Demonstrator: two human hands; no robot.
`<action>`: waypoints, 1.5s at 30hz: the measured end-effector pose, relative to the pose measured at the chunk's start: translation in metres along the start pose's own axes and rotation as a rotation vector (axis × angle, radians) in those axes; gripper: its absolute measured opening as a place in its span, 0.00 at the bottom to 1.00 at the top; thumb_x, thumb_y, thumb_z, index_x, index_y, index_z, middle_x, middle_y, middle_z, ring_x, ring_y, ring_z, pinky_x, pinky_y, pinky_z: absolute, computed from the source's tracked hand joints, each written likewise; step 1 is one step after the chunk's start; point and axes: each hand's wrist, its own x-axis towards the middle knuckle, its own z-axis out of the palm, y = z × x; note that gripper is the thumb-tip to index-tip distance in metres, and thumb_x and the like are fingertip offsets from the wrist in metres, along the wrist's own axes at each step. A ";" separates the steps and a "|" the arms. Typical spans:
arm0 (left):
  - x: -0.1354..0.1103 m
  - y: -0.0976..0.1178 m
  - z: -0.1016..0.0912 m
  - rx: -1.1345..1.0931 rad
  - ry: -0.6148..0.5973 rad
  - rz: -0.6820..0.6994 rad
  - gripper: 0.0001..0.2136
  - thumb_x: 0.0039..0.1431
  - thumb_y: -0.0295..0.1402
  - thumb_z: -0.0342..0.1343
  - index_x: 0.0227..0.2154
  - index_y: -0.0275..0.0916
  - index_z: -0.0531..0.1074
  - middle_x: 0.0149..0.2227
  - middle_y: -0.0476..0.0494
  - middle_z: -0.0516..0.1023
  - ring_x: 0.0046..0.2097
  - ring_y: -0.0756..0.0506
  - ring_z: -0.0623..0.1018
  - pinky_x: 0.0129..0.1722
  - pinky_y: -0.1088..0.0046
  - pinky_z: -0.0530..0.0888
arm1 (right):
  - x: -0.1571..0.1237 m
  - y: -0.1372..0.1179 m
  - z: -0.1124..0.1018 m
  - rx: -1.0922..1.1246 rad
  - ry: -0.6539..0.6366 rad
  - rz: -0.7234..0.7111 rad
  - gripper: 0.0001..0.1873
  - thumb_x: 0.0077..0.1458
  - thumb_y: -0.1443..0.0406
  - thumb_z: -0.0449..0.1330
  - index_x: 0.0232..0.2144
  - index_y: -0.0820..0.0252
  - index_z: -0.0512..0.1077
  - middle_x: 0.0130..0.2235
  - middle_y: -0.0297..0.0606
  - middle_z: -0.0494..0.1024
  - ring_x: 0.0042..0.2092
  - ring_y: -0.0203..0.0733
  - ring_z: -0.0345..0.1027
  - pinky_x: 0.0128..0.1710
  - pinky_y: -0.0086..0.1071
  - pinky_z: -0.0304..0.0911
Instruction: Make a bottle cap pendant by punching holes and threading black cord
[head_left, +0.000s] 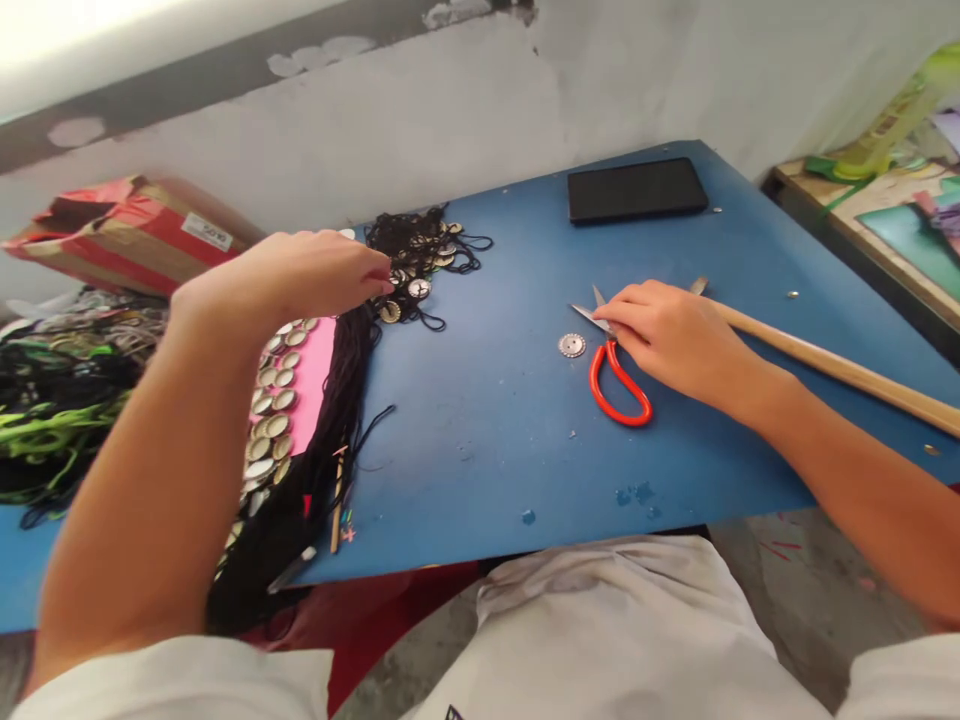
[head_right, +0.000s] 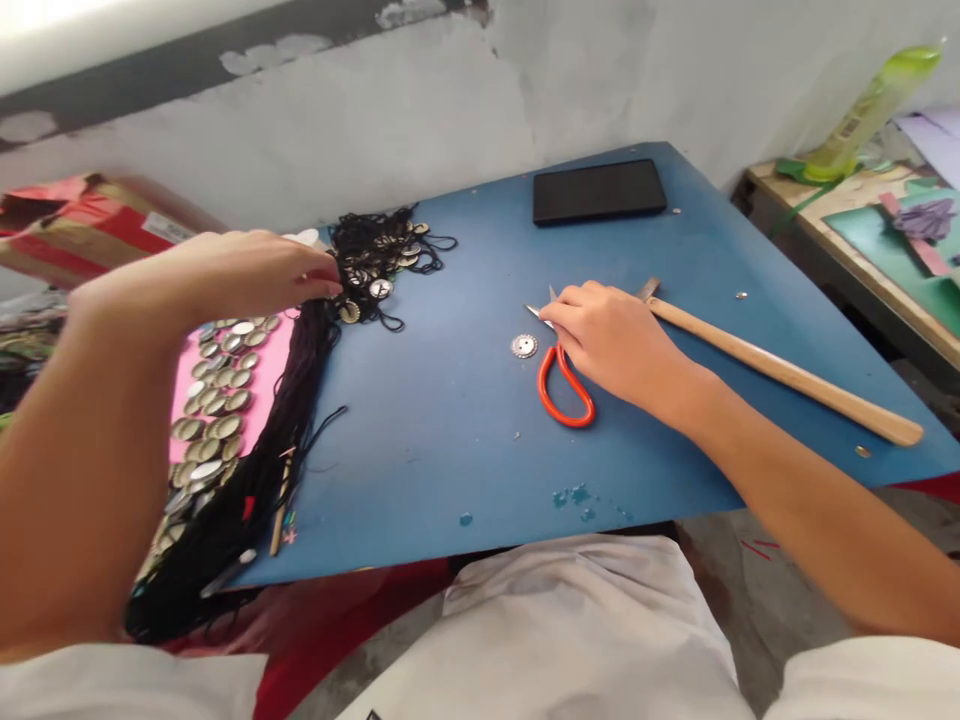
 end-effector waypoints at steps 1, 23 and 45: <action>-0.007 0.006 0.000 0.098 -0.066 -0.027 0.24 0.77 0.50 0.55 0.28 0.39 0.76 0.27 0.47 0.73 0.27 0.50 0.60 0.35 0.71 0.61 | -0.001 -0.001 0.000 -0.001 0.003 -0.018 0.18 0.72 0.71 0.56 0.53 0.60 0.85 0.51 0.47 0.88 0.51 0.53 0.80 0.49 0.43 0.72; -0.102 -0.012 0.079 -0.203 0.285 -0.346 0.13 0.71 0.42 0.55 0.30 0.44 0.71 0.29 0.42 0.77 0.39 0.37 0.78 0.43 0.60 0.72 | -0.010 -0.035 -0.005 0.167 -0.010 -0.297 0.15 0.73 0.69 0.57 0.51 0.59 0.84 0.49 0.45 0.90 0.49 0.57 0.85 0.49 0.48 0.78; -0.143 0.033 0.044 -0.508 0.273 -0.138 0.10 0.68 0.42 0.58 0.33 0.43 0.73 0.24 0.52 0.71 0.27 0.48 0.67 0.32 0.69 0.65 | 0.166 -0.122 0.034 0.769 -0.353 -0.443 0.12 0.69 0.67 0.65 0.31 0.61 0.81 0.25 0.29 0.71 0.32 0.34 0.61 0.38 0.35 0.61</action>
